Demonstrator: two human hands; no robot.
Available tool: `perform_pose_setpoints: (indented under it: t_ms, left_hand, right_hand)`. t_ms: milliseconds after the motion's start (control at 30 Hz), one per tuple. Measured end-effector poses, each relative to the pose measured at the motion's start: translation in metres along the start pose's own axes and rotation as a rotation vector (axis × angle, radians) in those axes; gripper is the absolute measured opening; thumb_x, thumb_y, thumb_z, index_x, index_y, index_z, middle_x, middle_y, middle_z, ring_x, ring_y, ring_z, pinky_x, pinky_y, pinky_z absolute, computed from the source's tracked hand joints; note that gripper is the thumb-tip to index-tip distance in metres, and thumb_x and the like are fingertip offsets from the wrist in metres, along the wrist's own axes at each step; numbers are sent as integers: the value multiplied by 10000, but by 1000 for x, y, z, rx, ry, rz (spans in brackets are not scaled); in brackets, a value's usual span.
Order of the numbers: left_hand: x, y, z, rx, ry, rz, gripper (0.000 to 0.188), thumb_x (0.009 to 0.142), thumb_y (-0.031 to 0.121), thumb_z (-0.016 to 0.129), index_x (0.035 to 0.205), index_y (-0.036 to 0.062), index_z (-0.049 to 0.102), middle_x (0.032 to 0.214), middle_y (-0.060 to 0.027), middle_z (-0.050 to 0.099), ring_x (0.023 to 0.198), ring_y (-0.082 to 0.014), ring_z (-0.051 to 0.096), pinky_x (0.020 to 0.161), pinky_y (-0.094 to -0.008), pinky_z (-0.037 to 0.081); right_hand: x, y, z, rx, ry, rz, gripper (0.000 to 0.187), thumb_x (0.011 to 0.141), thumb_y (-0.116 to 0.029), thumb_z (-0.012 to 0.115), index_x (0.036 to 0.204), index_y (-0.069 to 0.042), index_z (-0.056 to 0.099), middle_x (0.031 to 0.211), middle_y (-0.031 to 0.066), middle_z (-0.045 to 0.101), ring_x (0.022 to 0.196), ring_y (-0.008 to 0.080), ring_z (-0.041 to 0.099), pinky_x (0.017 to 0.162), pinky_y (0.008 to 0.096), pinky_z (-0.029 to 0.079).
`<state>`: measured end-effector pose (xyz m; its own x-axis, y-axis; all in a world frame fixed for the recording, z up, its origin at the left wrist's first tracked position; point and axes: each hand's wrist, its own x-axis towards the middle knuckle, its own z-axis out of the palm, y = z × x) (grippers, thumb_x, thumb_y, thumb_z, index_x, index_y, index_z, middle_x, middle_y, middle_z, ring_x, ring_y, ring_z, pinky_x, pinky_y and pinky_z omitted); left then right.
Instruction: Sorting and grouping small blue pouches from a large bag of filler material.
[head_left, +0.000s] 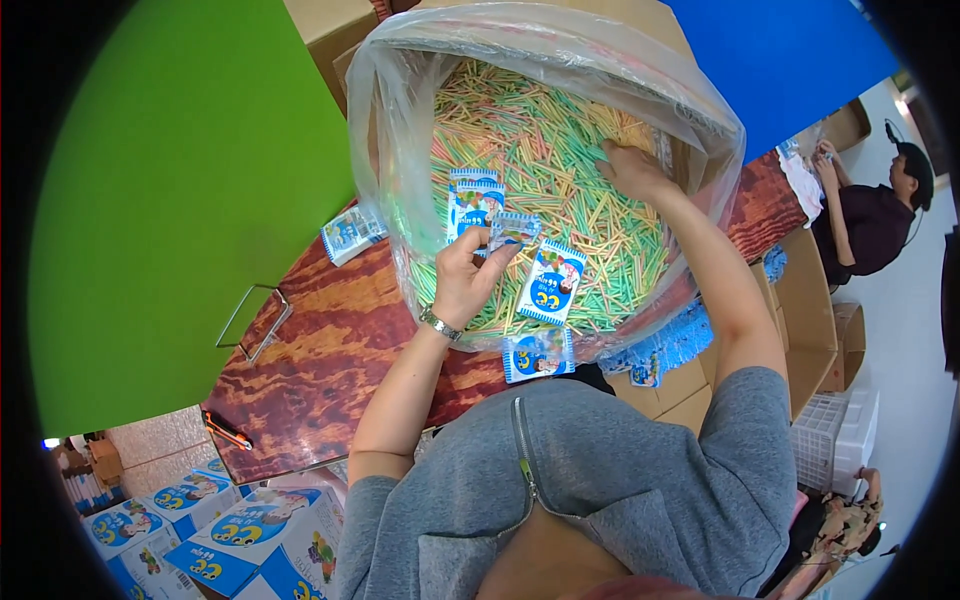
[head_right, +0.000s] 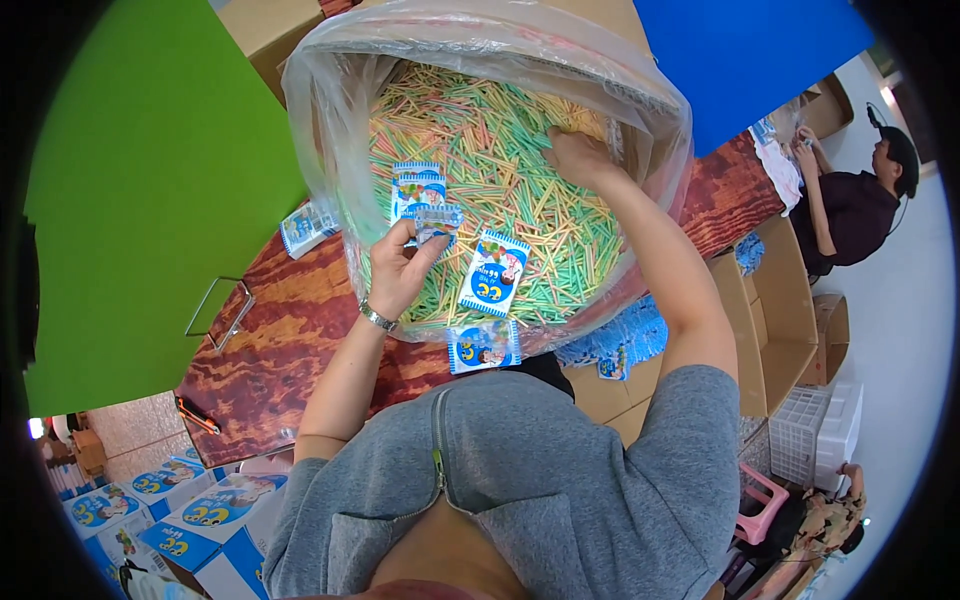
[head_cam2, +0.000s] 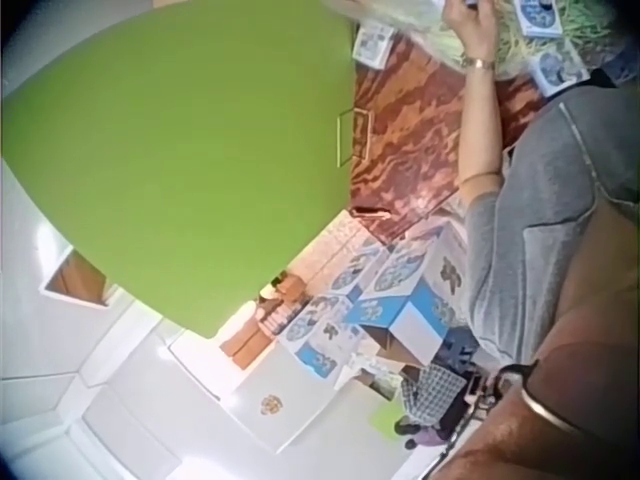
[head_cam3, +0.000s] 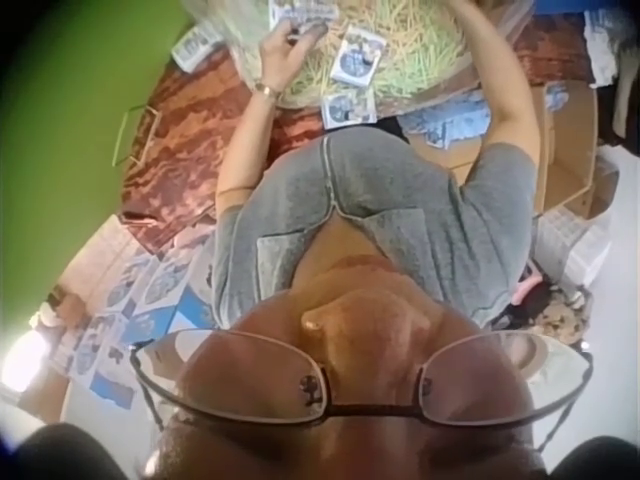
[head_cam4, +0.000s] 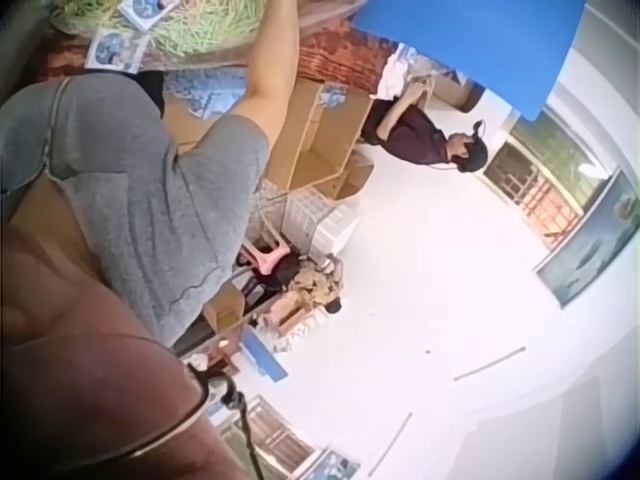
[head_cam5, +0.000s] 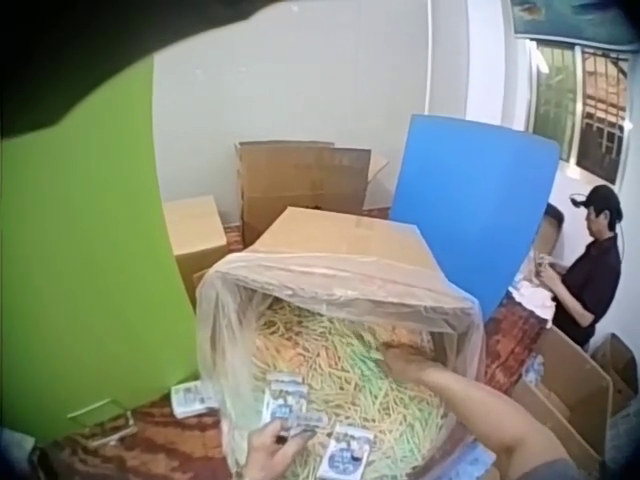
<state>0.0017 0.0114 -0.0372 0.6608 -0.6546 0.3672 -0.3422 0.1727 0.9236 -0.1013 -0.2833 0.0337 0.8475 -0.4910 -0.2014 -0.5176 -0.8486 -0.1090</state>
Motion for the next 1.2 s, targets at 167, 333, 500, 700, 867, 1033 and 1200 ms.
perform_pose_setpoints:
  t_ms: [167, 333, 500, 700, 867, 1033, 1200]
  left_hand:
    - [2, 20, -4, 91, -30, 0, 215, 817, 167, 773, 850, 20, 620, 663, -68, 592, 553, -135, 529, 515, -282, 423]
    - [6, 23, -8, 139, -36, 26, 210, 817, 166, 773, 844, 20, 624, 675, -70, 606, 564, -137, 550, 521, -286, 433]
    - [4, 15, -5, 169, 50, 41, 244, 792, 166, 787, 848, 18, 602, 706, -112, 616, 573, -240, 587, 531, -340, 455]
    - [9, 33, -3, 346, 70, 147, 256, 768, 137, 787, 852, 3, 585, 761, -133, 597, 656, -300, 602, 571, -373, 470]
    - [8, 36, -7, 378, 74, 160, 246, 772, 125, 777, 858, -6, 587, 769, -139, 600, 687, -318, 607, 590, -384, 478]
    - [6, 34, -9, 370, 83, 167, 237, 771, 119, 775, 861, 0, 590, 775, -142, 606, 696, -324, 611, 595, -391, 481]
    - [8, 33, -8, 394, 87, 244, 224, 766, 108, 773, 867, 11, 598, 772, -137, 614, 697, -317, 616, 589, -396, 484]
  right_hand:
    - [-3, 7, -3, 34, 41, 1, 379, 974, -329, 508, 1218, -40, 528, 1064, 273, 635, 1040, 435, 597, 895, 498, 460]
    - [-9, 28, -3, 75, 263, -160, 436, 985, -355, 510, 1274, -30, 533, 1105, 265, 637, 1069, 431, 595, 928, 469, 454]
    - [-45, -27, -51, 1008, -262, -59, 340, 1015, -379, 490, 1006, -47, 561, 837, 55, 617, 774, 161, 615, 663, 290, 489]
    - [-72, -89, -98, 698, -357, -377, 289, 1010, -341, 505, 918, -68, 482, 743, 26, 571, 655, 113, 586, 567, 284, 467]
    - [-66, -121, -110, 19, -193, -578, 218, 957, -195, 572, 981, -11, 457, 754, 195, 615, 732, 385, 628, 638, 475, 484]
    - [-63, -136, -113, -89, -235, -625, 225, 931, -186, 599, 995, 5, 498, 770, 231, 626, 802, 441, 616, 711, 517, 469]
    - [-53, -150, -121, -263, -331, -670, 281, 913, -239, 632, 981, 29, 578, 785, 233, 644, 831, 427, 633, 734, 503, 488]
